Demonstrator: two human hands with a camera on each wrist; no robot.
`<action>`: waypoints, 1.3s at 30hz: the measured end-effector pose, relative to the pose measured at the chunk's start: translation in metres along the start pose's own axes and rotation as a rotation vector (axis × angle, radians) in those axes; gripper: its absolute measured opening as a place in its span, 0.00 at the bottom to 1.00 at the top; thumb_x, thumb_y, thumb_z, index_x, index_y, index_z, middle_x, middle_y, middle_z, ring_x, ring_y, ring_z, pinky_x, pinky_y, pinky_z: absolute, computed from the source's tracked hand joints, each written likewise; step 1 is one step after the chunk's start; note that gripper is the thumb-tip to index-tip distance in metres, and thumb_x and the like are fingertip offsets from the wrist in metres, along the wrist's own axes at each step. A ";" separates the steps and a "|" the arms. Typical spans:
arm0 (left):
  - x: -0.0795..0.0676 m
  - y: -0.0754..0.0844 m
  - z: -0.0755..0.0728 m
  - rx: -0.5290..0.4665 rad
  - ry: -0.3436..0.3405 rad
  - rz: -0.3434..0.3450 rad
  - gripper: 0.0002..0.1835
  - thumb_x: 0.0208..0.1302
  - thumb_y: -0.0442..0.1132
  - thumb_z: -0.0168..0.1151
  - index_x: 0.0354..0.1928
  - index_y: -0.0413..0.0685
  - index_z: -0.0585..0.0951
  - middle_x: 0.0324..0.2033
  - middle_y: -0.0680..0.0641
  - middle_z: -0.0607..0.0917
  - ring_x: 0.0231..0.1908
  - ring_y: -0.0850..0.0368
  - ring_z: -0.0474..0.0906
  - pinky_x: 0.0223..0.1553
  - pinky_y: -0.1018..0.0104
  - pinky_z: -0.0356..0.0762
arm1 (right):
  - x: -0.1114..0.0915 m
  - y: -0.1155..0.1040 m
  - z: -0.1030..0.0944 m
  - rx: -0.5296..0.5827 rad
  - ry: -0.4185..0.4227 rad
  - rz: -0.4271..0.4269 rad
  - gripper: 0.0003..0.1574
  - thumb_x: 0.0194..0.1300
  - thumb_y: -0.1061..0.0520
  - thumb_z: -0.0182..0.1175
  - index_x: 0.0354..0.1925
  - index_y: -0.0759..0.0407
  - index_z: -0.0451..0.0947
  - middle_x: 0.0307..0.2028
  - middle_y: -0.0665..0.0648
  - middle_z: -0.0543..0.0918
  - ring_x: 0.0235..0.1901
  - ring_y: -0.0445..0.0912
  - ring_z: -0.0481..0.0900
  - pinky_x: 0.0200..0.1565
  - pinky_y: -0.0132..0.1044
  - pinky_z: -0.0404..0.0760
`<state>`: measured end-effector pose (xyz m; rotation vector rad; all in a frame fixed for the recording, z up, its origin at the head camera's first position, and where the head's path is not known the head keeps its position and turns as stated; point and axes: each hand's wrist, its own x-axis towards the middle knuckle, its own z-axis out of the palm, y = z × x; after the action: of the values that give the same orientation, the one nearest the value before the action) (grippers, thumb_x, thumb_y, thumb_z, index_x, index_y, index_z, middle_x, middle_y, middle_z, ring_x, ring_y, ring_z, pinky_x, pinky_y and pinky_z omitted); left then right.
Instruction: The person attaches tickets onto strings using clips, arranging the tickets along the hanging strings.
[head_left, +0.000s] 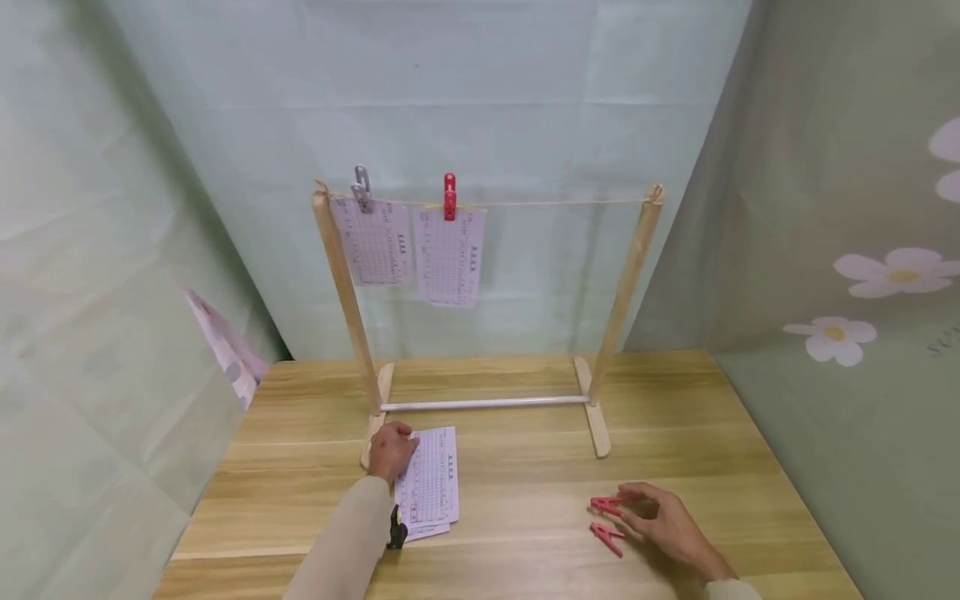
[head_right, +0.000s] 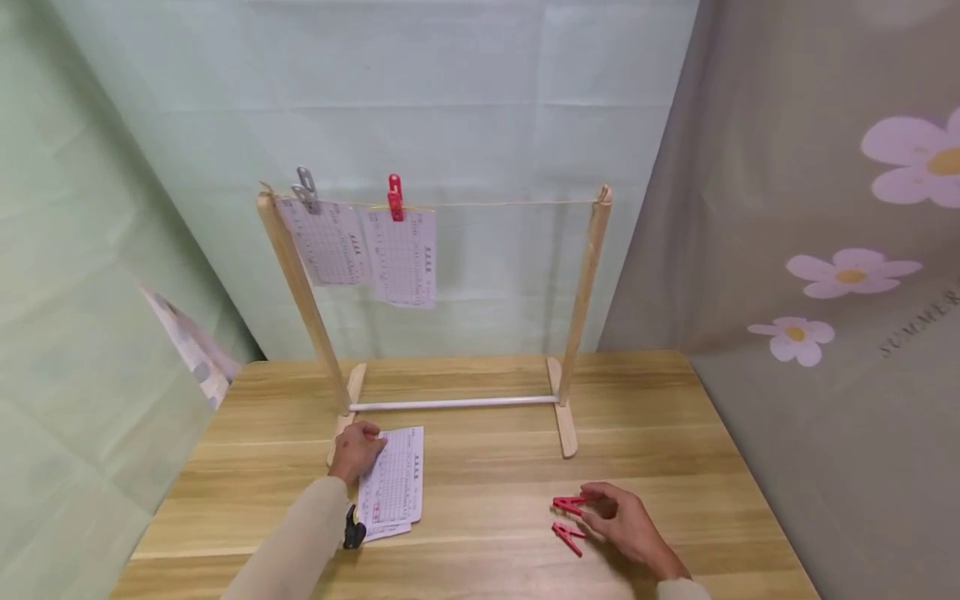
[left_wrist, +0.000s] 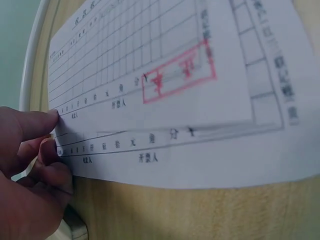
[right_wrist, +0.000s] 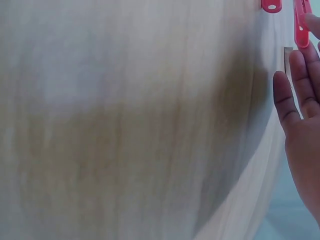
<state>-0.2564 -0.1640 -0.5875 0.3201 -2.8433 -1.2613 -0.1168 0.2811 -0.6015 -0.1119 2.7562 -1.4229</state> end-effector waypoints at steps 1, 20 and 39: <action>0.000 0.000 0.000 0.001 -0.003 0.003 0.08 0.59 0.31 0.68 0.39 0.35 0.82 0.29 0.43 0.80 0.32 0.47 0.77 0.36 0.54 0.74 | 0.000 -0.001 0.000 0.004 0.002 0.000 0.26 0.55 0.62 0.74 0.52 0.65 0.81 0.44 0.59 0.86 0.39 0.44 0.84 0.42 0.33 0.83; -0.003 0.006 -0.014 -0.012 -0.177 0.148 0.03 0.64 0.32 0.63 0.33 0.39 0.81 0.28 0.48 0.82 0.31 0.55 0.76 0.35 0.61 0.75 | 0.017 -0.015 -0.013 0.176 0.032 -0.154 0.35 0.55 0.74 0.67 0.61 0.75 0.69 0.44 0.63 0.83 0.41 0.42 0.83 0.46 0.33 0.83; -0.011 0.038 -0.035 -0.365 -0.310 0.206 0.05 0.65 0.25 0.63 0.41 0.28 0.81 0.32 0.40 0.86 0.32 0.55 0.83 0.36 0.57 0.86 | 0.052 -0.048 -0.053 0.140 0.029 -0.424 0.31 0.59 0.74 0.65 0.60 0.74 0.70 0.42 0.65 0.81 0.40 0.45 0.81 0.43 0.28 0.81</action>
<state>-0.2490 -0.1626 -0.5350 -0.1864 -2.6939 -1.8742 -0.1696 0.2924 -0.5313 -0.7128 2.7533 -1.7098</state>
